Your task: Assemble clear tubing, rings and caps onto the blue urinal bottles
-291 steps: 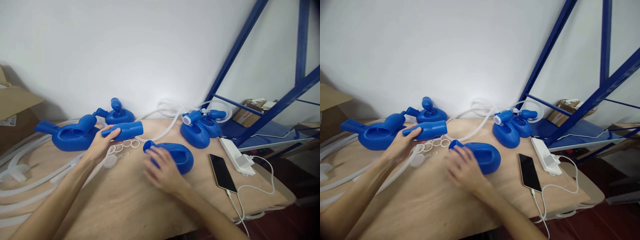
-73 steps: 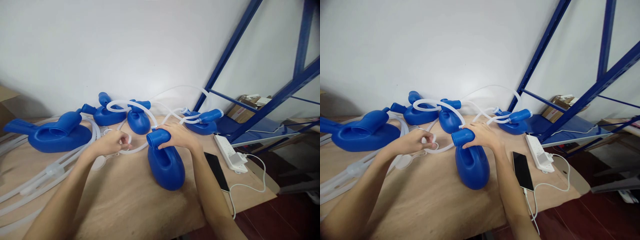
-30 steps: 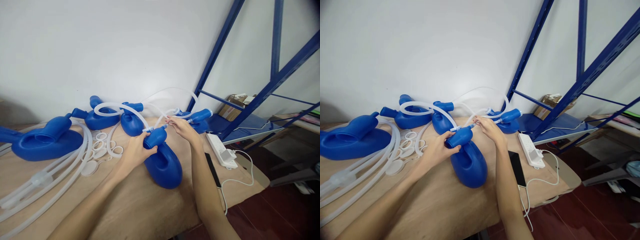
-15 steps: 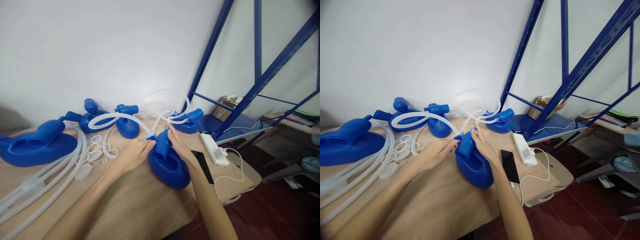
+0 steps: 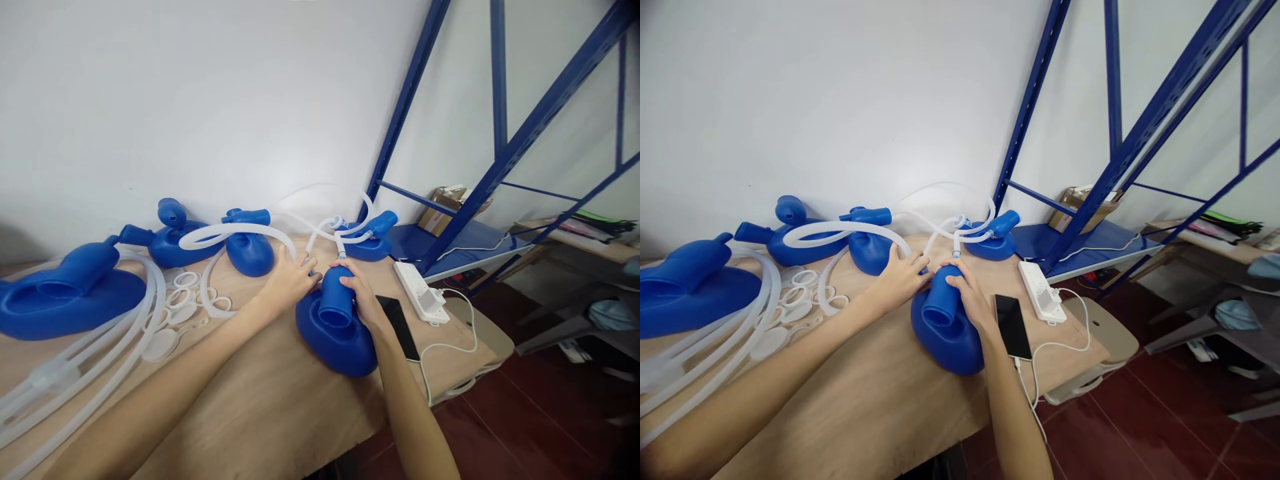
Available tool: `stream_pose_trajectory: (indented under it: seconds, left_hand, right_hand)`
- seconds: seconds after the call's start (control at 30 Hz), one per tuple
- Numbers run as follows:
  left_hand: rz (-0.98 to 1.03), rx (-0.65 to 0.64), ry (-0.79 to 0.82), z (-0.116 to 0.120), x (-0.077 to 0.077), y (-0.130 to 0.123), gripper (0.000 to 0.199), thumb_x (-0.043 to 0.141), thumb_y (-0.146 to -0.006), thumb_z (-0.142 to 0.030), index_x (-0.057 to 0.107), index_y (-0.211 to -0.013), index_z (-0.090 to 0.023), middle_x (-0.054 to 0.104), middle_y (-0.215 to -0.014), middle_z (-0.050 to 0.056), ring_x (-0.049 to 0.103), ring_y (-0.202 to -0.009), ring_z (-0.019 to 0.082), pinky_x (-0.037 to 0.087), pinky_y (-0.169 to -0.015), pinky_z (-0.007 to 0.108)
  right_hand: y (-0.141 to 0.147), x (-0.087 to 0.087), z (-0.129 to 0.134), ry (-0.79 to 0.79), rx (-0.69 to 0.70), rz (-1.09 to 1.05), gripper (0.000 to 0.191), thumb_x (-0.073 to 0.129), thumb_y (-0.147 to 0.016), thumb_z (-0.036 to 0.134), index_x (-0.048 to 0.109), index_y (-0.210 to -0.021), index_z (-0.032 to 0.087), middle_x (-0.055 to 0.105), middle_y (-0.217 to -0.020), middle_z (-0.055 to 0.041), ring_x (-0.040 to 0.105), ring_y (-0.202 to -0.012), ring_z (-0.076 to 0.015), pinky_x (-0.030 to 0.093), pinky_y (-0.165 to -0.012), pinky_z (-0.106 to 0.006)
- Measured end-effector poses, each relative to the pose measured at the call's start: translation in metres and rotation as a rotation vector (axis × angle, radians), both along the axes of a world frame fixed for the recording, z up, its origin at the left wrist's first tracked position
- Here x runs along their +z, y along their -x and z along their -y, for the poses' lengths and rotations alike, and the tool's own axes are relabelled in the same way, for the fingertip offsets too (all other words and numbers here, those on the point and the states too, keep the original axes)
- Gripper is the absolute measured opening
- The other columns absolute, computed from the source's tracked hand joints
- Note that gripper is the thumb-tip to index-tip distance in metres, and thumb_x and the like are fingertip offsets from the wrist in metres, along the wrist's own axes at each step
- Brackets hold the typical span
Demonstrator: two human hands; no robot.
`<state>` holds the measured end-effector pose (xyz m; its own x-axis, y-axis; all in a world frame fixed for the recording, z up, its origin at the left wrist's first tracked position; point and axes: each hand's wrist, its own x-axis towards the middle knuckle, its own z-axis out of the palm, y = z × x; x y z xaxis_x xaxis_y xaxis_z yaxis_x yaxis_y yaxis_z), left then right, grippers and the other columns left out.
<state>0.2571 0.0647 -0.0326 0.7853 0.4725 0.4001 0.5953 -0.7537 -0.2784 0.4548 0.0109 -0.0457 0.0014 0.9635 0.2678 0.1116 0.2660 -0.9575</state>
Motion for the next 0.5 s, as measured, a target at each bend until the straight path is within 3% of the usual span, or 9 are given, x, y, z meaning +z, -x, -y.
stream_pose_trajectory:
  seconds: [0.1,0.17,0.27,0.43,0.5]
  left_hand:
    - [-0.048,0.003,-0.131,0.005,-0.008,-0.001,0.029,0.046,-0.103,-0.016,0.074,-0.113,-0.019,0.068,-0.125,0.016,0.053,-0.134,0.041,0.038,-0.105,0.076]
    - [-0.053,-0.011,-0.156,0.006,-0.015,0.002,0.036,0.041,-0.103,-0.01,0.071,-0.122,-0.018,0.067,-0.13,0.017,0.057,-0.131,0.037,0.038,-0.112,0.069]
    - [-0.003,-0.049,-0.045,0.002,-0.02,0.002,0.04,0.036,-0.103,-0.009,0.067,-0.127,-0.015,0.067,-0.132,0.018,0.065,-0.121,0.032,0.041,-0.113,0.053]
    - [0.029,-0.055,0.061,-0.019,-0.006,-0.007,0.041,0.03,-0.107,-0.021,0.07,-0.115,-0.014,0.072,-0.094,0.016,0.071,-0.089,0.029,0.049,-0.095,0.046]
    - [0.032,-0.042,0.063,-0.027,0.002,-0.003,0.047,0.03,-0.109,-0.035,0.069,-0.119,-0.012,0.072,-0.094,0.018,0.071,-0.09,0.031,0.048,-0.093,0.047]
  right_hand:
    - [-0.002,-0.002,0.001,-0.037,-0.004,-0.014,0.032,0.059,-0.082,0.038,0.067,-0.11,0.025,0.065,-0.116,-0.0041,0.059,-0.113,-0.0295,0.046,-0.104,-0.041]
    - [-0.003,0.0,0.003,-0.051,-0.011,0.011,0.032,0.06,-0.082,0.038,0.068,-0.11,0.025,0.065,-0.117,-0.0043,0.059,-0.113,-0.0298,0.044,-0.106,-0.041]
    - [-0.002,0.002,0.006,-0.064,-0.021,0.051,0.033,0.059,-0.082,0.039,0.069,-0.11,0.025,0.066,-0.119,-0.0048,0.059,-0.114,-0.0308,0.043,-0.108,-0.042]
    - [-0.002,0.005,0.007,-0.06,0.009,0.099,0.038,0.056,-0.083,0.04,0.069,-0.115,0.025,0.068,-0.125,-0.0048,0.06,-0.114,-0.0314,0.045,-0.106,-0.042]
    - [-0.002,0.006,0.008,-0.056,0.008,0.094,0.038,0.056,-0.084,0.041,0.068,-0.116,0.025,0.067,-0.125,-0.0047,0.06,-0.113,-0.0311,0.046,-0.104,-0.041]
